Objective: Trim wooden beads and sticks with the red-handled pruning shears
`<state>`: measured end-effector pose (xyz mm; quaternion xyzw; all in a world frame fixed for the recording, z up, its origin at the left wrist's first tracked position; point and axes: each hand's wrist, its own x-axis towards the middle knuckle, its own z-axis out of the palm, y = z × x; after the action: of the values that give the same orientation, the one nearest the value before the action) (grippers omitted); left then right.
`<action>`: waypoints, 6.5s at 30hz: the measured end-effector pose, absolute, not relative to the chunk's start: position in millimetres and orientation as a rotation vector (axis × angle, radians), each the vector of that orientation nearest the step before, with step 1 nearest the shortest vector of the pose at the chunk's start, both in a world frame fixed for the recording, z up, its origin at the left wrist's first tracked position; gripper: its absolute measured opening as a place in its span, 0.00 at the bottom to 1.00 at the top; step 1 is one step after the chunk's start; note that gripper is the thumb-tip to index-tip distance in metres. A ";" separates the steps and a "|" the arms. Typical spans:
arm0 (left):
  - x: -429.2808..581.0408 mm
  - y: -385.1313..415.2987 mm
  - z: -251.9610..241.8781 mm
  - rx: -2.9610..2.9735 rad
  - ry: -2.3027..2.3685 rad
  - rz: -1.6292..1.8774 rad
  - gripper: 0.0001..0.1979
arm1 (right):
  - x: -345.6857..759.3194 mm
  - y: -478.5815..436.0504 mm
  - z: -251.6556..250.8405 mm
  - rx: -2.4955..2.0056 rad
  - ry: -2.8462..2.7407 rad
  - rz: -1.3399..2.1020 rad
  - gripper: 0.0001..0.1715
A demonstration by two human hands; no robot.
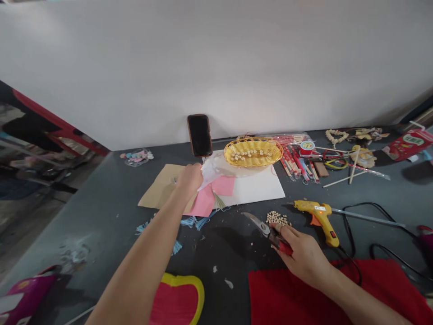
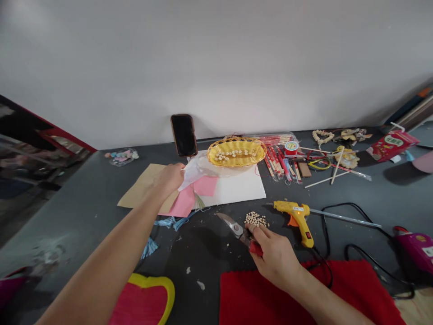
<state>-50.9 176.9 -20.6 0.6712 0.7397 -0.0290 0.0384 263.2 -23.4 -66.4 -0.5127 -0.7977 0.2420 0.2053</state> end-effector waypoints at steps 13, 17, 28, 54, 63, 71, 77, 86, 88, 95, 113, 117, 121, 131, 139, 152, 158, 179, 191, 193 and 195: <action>-42.1 186.3 -30.5 2.080 2.284 -0.131 0.17 | 262.1 -23.9 -63.9 -1.419 -2.281 0.696 0.30; -38.6 187.5 -30.4 2.080 2.307 -0.132 0.18 | 261.8 -23.7 -62.8 -1.417 -2.297 0.720 0.30; -31.8 196.4 -30.6 2.086 2.309 -0.182 0.18 | 260.7 -23.2 -59.4 -1.347 -2.371 0.683 0.32; -29.9 190.4 -28.6 2.135 2.256 -0.180 0.19 | 261.0 -23.5 -61.1 -1.305 -2.388 0.649 0.33; -25.2 187.3 -23.1 2.219 2.229 -0.180 0.20 | 261.0 -23.5 -61.3 -1.316 -2.417 0.689 0.32; -14.4 188.1 -23.9 2.275 2.245 -0.224 0.22 | 260.9 -24.2 -59.9 -1.315 -2.405 0.720 0.31; -8.9 192.1 -31.3 2.271 2.275 -0.267 0.23 | 261.0 -24.2 -61.0 -1.326 -2.425 0.727 0.31; -6.7 192.0 -34.0 2.273 2.283 -0.295 0.23 | 261.4 -23.8 -63.0 -1.320 -2.438 0.759 0.33; -8.4 192.3 -33.9 2.274 2.285 -0.296 0.23 | 261.3 -23.6 -62.9 -1.319 -2.442 0.760 0.33; -14.8 191.0 -32.5 2.271 2.265 -0.283 0.23 | 261.6 -23.8 -64.6 -1.316 -2.438 0.734 0.33; -14.1 188.9 -27.5 2.252 2.207 -0.227 0.23 | 261.1 -23.9 -63.4 -1.321 -2.442 0.723 0.32; -15.6 190.4 -29.9 2.240 2.177 -0.218 0.24 | 261.6 -23.8 -63.0 -1.306 -2.449 0.716 0.31; -20.8 184.5 -30.9 2.239 2.142 -0.202 0.25 | 262.8 -24.4 -65.8 -1.307 -2.447 0.710 0.33; -24.9 182.6 -22.4 2.066 2.201 0.060 0.20 | 263.1 -25.0 -65.9 -1.312 -2.445 0.708 0.33; 0.6 228.4 -38.9 1.945 2.127 0.313 0.15 | 263.0 -24.0 -62.6 -1.314 -2.462 0.713 0.34; 4.1 240.9 -45.3 2.042 2.109 0.319 0.16 | 263.5 -24.6 -64.9 -1.309 -2.461 0.666 0.34; 12.0 248.0 -46.6 2.007 2.153 0.297 0.14 | 262.8 -23.8 -64.0 -1.293 -2.447 0.706 0.35; 80.3 46.9 -28.5 2.179 1.476 0.145 0.09 | 267.8 -9.3 -49.0 -1.292 -1.353 1.093 0.22; 77.4 38.1 -29.8 2.070 1.534 0.183 0.08 | 267.3 -10.9 -45.4 -1.262 -1.567 0.944 0.14; 64.8 35.4 -26.5 2.030 1.542 0.244 0.08 | 266.5 -10.9 -45.4 -1.251 -1.595 0.908 0.14; 50.9 30.1 -24.2 1.924 1.500 0.392 0.07 | 265.3 -12.6 -44.6 -1.230 -1.631 0.873 0.13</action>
<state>50.9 30.1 -24.2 0.7353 0.5734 0.1496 0.3290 265.3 -12.6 -44.6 -0.4962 -0.6579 0.3521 0.4438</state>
